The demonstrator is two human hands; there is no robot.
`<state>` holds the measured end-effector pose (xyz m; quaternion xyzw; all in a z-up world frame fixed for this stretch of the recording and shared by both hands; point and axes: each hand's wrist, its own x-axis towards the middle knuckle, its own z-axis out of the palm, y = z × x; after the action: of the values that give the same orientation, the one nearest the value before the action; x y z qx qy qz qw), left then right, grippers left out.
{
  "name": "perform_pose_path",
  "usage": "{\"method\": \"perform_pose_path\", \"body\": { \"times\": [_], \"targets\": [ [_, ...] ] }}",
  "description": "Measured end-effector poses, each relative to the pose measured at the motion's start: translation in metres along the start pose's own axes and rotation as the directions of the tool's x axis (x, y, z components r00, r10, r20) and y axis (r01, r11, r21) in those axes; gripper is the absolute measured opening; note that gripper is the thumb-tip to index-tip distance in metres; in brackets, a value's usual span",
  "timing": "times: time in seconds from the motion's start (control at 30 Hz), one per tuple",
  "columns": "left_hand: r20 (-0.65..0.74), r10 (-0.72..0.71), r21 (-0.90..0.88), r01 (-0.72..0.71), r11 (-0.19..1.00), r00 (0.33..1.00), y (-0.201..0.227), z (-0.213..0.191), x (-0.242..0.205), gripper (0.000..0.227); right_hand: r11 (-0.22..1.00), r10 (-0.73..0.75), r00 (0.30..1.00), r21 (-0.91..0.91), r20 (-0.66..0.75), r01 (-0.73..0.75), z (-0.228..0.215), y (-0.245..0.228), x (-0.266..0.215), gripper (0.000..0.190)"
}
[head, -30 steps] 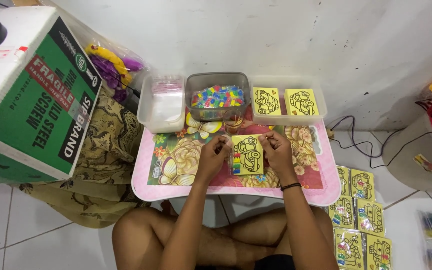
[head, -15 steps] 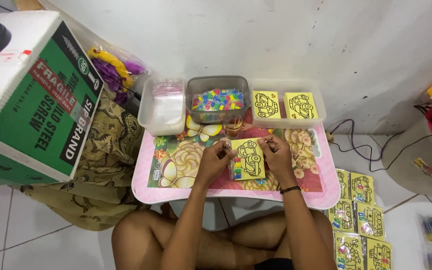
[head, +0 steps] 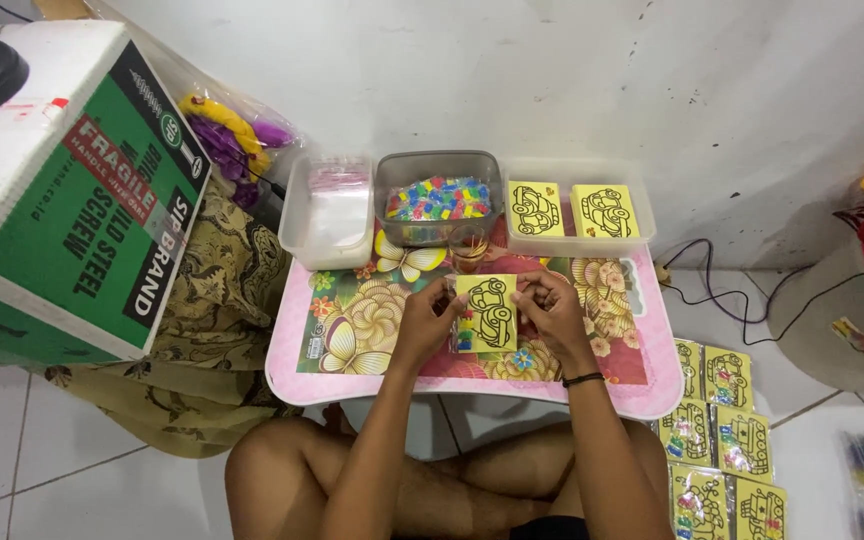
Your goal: The person packages small toy cards by placing a yellow card into a clear plastic bag, adding a few small colorful blocks from a container, and then sealing the bag.
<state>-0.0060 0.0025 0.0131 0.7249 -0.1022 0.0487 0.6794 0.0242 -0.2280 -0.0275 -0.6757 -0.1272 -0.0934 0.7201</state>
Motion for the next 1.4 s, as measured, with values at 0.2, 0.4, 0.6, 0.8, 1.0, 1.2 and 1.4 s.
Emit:
{"method": "perform_pose_path", "body": {
  "times": [0.2, 0.4, 0.6, 0.8, 1.0, 1.2, 1.4],
  "targets": [
    [-0.003, -0.006, 0.029, 0.006, 1.000, 1.000, 0.011, -0.001, -0.003, 0.018, 1.000, -0.014, 1.000, -0.012, 0.003, 0.014, 0.005, -0.003, 0.000, 0.022],
    [-0.009, 0.013, 0.028, -0.013, 1.000, 1.000, -0.014, 0.000, 0.002, 0.016, 0.995, -0.051, 0.999, -0.083, 0.002, 0.051, 0.004, -0.007, 0.002, 0.027],
    [-0.021, 0.009, 0.034, -0.008, 0.999, 1.000, -0.006, 0.001, 0.001, 0.014, 0.997, -0.034, 0.999, -0.064, -0.022, 0.032, 0.003, -0.003, 0.000, 0.026],
    [-0.033, 0.011, 0.023, -0.010, 1.000, 0.999, 0.007, 0.002, -0.004, 0.013, 0.999, -0.031, 0.999, -0.039, -0.021, 0.030, 0.002, -0.010, -0.004, 0.029],
    [-0.031, -0.001, -0.006, 0.001, 1.000, 1.000, -0.002, -0.001, -0.001, 0.017, 1.000, -0.013, 0.999, -0.023, -0.032, 0.012, 0.006, -0.017, -0.003, 0.032],
    [-0.014, 0.012, 0.003, -0.012, 1.000, 1.000, -0.007, 0.001, 0.000, 0.017, 0.998, -0.003, 0.999, -0.056, -0.035, 0.001, 0.006, -0.017, -0.003, 0.024],
    [-0.039, 0.028, 0.021, -0.027, 0.999, 0.999, -0.012, 0.001, 0.002, 0.030, 0.998, -0.007, 0.999, -0.061, -0.034, 0.005, 0.001, -0.007, -0.003, 0.009]
  ]
}}
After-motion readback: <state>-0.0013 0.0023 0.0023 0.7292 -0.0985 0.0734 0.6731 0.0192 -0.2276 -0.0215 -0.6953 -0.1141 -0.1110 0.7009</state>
